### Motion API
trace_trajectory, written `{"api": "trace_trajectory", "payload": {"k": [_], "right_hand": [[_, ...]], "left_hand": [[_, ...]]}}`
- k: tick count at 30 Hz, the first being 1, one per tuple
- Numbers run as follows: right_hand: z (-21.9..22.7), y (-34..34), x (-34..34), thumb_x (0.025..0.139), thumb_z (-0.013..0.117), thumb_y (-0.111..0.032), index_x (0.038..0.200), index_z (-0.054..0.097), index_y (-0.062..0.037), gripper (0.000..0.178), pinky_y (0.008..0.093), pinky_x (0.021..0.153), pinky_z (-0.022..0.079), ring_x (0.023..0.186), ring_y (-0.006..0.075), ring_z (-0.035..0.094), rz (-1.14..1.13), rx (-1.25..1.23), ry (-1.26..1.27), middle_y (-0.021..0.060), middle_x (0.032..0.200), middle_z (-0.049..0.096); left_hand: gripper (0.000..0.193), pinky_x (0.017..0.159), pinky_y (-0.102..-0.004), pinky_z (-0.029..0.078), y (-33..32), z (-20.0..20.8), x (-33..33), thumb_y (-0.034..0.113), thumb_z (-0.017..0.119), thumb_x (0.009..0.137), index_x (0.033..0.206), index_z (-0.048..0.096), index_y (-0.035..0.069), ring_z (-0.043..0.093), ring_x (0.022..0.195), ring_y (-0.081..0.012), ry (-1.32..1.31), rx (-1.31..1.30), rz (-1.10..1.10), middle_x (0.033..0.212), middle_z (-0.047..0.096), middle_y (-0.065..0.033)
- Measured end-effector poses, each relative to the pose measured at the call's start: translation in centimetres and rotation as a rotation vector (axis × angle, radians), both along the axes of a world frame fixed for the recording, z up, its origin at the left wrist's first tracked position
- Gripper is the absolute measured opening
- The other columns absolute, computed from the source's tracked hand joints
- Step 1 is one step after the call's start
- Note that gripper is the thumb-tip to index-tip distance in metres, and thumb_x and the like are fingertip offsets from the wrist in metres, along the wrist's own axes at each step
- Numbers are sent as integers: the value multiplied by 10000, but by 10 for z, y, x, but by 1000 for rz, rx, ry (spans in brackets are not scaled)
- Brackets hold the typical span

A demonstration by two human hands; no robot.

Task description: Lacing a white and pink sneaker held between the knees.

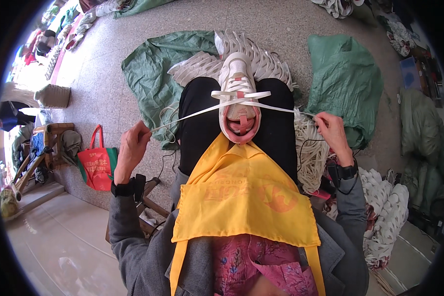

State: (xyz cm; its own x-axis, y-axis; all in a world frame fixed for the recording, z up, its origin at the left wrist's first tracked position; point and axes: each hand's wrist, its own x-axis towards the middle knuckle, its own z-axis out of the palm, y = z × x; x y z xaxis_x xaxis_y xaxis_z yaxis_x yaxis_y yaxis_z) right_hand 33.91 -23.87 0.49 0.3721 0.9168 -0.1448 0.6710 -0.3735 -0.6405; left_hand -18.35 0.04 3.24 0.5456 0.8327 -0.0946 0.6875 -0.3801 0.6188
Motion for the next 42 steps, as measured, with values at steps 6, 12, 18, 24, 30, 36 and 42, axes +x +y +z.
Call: {"api": "trace_trajectory", "payload": {"k": [6, 12, 18, 24, 30, 36, 42], "right_hand": [[2, 12, 2, 993, 591, -142, 899, 666, 45, 222, 253, 527, 495, 569, 92, 605, 70, -195, 178, 39, 692, 644], [45, 79, 15, 991, 594, -176, 894, 700, -13, 218, 215, 498, 482, 559, 56, 587, 230, -393, 487, 5, 700, 646], [31, 76, -7, 1028, 586, -185, 1068, 688, 15, 228, 201, 643, 518, 739, 68, 634, -95, 106, 990, 43, 929, 696], [24, 66, -84, 1029, 574, -154, 1188, 656, 39, 263, 222, 719, 573, 777, 81, 665, 41, -119, 1009, 55, 946, 690], [10, 91, -99, 1036, 563, -132, 1195, 650, 67, 269, 238, 661, 586, 726, 99, 670, 63, -28, 929, 71, 912, 698], [1, 95, -104, 1029, 573, -137, 1153, 693, 46, 251, 205, 590, 526, 662, 66, 609, 8, 33, 853, 42, 848, 678], [-2, 94, -102, 1009, 610, -138, 1113, 733, 23, 227, 201, 595, 502, 654, 49, 550, 67, 92, 574, -3, 883, 643]], "left_hand": [[110, 585, -371, 466, 14, 2, 1, 44, 674, 825, 845, 585, -17, 599, 599, -276, 80, -32, -136, 680, 617, -150], [117, 552, -303, 422, 64, 55, 73, 101, 701, 868, 843, 649, -1, 523, 608, -92, -54, -2, -191, 665, 622, -47], [77, 601, -223, 485, 26, 75, 137, 69, 649, 930, 904, 661, -2, 618, 695, -64, -586, -198, -83, 799, 694, -35], [81, 671, -230, 525, -14, 11, 135, 66, 671, 939, 925, 628, -1, 648, 774, -85, -410, -578, -85, 856, 695, -55], [99, 737, -240, 533, -7, -10, 142, 94, 654, 976, 948, 626, 4, 654, 820, -96, -679, -675, 28, 909, 691, -58], [70, 793, -257, 551, -4, -17, 144, 77, 623, 984, 934, 627, 28, 668, 864, -129, -983, -830, 236, 945, 708, -87], [116, 829, -286, 586, -24, -32, 155, 60, 664, 965, 1016, 643, -43, 712, 881, -169, -862, -862, 143, 967, 722, -120]]}}
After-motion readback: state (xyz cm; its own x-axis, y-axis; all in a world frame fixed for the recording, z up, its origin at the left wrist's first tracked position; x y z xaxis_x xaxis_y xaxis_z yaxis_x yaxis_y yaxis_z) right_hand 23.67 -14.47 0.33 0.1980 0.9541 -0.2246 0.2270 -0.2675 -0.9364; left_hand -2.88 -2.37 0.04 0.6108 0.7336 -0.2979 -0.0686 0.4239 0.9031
